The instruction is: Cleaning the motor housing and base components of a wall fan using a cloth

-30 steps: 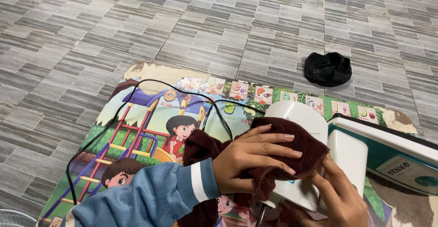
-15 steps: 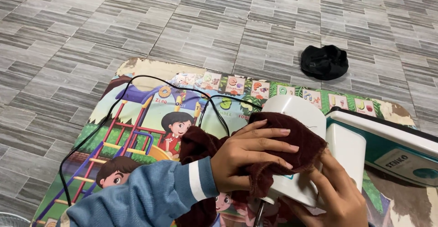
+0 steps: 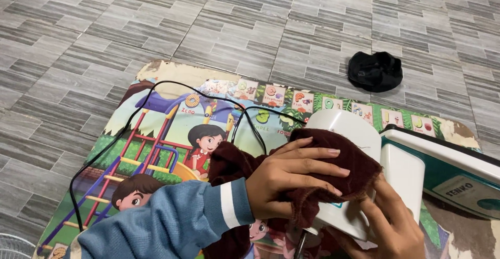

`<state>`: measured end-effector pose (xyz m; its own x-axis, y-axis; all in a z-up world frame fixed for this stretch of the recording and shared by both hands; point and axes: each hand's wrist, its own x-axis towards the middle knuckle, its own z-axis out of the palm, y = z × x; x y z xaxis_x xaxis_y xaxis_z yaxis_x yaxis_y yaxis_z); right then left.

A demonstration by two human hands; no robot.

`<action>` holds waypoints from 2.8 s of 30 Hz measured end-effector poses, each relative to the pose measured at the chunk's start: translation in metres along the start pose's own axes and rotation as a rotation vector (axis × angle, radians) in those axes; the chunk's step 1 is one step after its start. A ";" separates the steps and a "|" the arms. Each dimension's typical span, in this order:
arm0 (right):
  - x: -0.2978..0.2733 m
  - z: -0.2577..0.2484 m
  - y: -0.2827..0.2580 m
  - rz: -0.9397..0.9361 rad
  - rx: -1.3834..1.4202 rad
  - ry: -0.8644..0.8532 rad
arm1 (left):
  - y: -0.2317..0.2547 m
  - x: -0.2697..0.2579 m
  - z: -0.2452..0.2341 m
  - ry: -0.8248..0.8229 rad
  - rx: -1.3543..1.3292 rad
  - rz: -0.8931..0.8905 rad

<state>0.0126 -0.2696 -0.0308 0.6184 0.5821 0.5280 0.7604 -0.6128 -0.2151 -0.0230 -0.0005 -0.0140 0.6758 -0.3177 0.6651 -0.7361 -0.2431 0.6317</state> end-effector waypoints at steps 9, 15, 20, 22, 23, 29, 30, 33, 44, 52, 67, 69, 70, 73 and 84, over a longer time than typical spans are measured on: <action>-0.007 0.005 0.004 0.061 -0.056 -0.024 | -0.003 -0.005 0.000 -0.012 0.005 0.006; -0.008 0.011 0.010 0.042 -0.051 0.005 | -0.001 -0.006 -0.001 0.008 0.021 0.014; -0.014 0.024 0.029 0.034 -0.017 0.028 | -0.001 -0.008 -0.002 -0.002 0.001 -0.010; -0.014 0.028 0.036 -0.009 -0.060 0.039 | -0.002 -0.008 -0.003 0.000 -0.004 -0.017; -0.016 0.029 0.039 -0.051 -0.103 0.044 | -0.002 -0.009 -0.003 0.005 -0.013 -0.028; -0.016 0.036 0.067 0.659 0.516 -0.241 | -0.004 -0.010 -0.007 -0.027 -0.019 -0.027; -0.019 0.038 0.068 0.656 0.516 -0.243 | -0.004 -0.009 -0.008 -0.025 -0.016 -0.027; -0.017 0.039 0.055 0.530 0.516 -0.154 | -0.010 -0.003 -0.009 -0.041 -0.018 -0.057; -0.014 0.055 0.046 -0.051 0.024 0.033 | -0.093 0.022 0.006 0.355 -0.714 -0.763; -0.017 0.059 0.042 0.053 0.158 0.057 | 0.008 0.015 -0.016 0.203 -0.262 -0.521; -0.001 0.032 0.023 0.284 0.286 0.008 | -0.039 0.027 -0.003 -0.107 0.328 -0.092; -0.003 0.028 0.022 -0.103 0.008 -0.012 | -0.050 0.038 -0.006 -0.061 0.176 -0.113; -0.002 0.024 0.016 -0.027 -0.020 -0.017 | -0.053 0.041 -0.008 -0.031 -0.014 -0.191; 0.005 0.012 -0.002 0.023 -0.029 0.027 | -0.081 0.036 -0.001 0.060 -0.304 -0.403; 0.001 0.004 0.003 0.065 0.034 0.038 | 0.039 0.027 0.012 0.016 0.119 -0.657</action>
<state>0.0165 -0.2684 -0.0340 0.6594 0.5204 0.5425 0.7254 -0.6300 -0.2774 -0.0336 -0.0291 0.0239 0.9850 -0.0556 0.1634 -0.1698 -0.4816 0.8598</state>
